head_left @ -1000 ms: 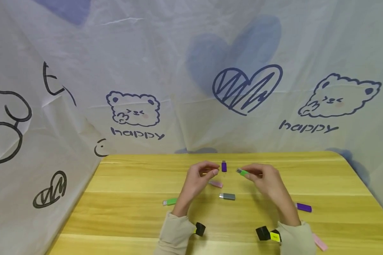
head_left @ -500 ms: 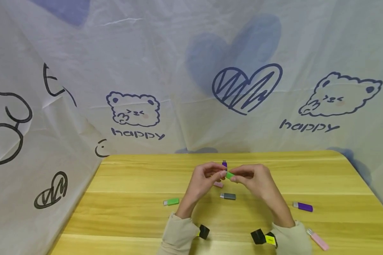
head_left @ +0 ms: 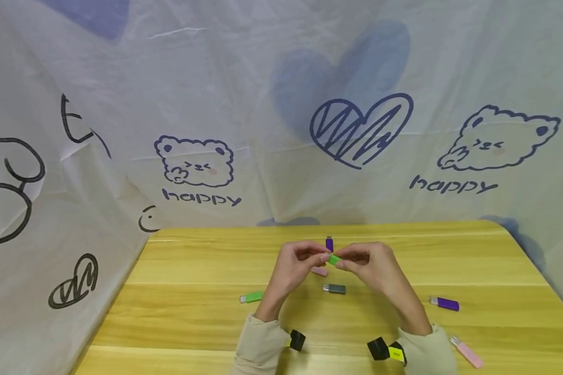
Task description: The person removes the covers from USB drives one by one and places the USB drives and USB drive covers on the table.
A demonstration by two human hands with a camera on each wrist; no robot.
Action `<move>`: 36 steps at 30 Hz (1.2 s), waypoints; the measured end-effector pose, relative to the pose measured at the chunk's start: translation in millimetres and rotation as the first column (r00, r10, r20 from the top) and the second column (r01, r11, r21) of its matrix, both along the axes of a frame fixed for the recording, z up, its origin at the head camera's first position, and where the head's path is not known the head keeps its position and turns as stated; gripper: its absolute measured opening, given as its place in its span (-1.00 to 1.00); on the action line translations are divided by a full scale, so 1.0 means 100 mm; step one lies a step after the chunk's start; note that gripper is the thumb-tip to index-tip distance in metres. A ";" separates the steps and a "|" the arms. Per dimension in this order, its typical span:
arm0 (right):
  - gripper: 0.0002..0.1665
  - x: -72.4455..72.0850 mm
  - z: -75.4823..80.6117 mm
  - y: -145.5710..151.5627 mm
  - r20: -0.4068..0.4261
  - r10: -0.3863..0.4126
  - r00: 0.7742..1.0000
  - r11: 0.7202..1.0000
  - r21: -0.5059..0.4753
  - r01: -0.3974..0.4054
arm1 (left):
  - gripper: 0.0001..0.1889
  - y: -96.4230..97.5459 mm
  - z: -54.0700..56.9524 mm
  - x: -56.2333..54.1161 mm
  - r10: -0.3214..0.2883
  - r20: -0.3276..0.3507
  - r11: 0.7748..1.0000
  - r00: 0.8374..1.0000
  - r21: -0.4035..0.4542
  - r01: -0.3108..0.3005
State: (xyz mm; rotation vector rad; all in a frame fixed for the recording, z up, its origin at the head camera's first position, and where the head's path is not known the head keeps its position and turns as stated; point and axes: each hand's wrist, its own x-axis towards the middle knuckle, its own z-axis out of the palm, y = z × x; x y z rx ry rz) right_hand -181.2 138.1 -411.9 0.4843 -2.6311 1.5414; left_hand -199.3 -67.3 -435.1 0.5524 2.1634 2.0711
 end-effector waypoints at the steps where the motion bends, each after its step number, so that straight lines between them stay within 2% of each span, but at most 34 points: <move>1: -0.82 0.00 0.00 0.01 0.003 0.004 1.000 1.000 0.007 -0.004 | -0.87 -0.01 0.00 0.00 0.005 -0.009 1.000 1.000 -0.012 -0.005; 4: -0.83 0.00 0.03 0.08 0.018 -0.016 1.000 0.999 0.047 0.015 | -0.86 -0.07 0.02 -0.02 0.059 -0.052 0.997 0.997 -0.053 -0.062; 7: -0.85 0.02 0.04 0.19 0.029 -0.055 0.998 0.995 0.083 0.052 | -0.90 -0.19 0.06 -0.03 0.154 -0.097 0.984 0.983 -0.070 -0.161; 9: -0.85 0.03 0.04 0.27 0.030 -0.077 0.997 0.994 0.086 0.074 | -0.92 -0.27 0.09 -0.03 0.193 -0.099 0.978 0.976 -0.056 -0.199; 16: -0.79 0.00 0.00 0.34 0.045 -0.072 0.996 0.993 0.095 0.067 | -0.89 -0.33 0.09 -0.08 0.179 -0.083 0.980 0.980 -0.075 -0.185; 22: -0.77 -0.09 -0.11 0.37 0.103 -0.151 0.983 0.983 0.118 0.138 | -0.89 -0.32 0.06 -0.07 0.181 -0.068 0.979 0.981 -0.085 -0.187; 25: -0.76 -0.19 -0.21 0.40 0.137 -0.184 0.973 0.981 0.090 0.173 | -0.89 -0.32 0.04 -0.05 0.187 -0.056 0.975 0.981 -0.108 -0.192; 28: -0.74 -0.35 -0.30 0.42 0.181 -0.214 0.960 0.977 0.053 0.208 | -0.88 -0.34 0.02 -0.04 0.199 -0.049 0.970 0.979 -0.129 -0.204; 32: -0.72 -0.62 -0.38 0.41 0.272 -0.265 0.925 0.963 0.030 0.267 | -0.91 -0.34 0.02 -0.05 0.213 -0.058 0.965 0.975 -0.147 -0.219; 36: -0.69 -0.82 -0.44 0.42 0.331 -0.309 0.892 0.950 0.069 0.304 | -0.94 -0.31 0.04 -0.07 0.216 -0.071 0.961 0.974 -0.161 -0.225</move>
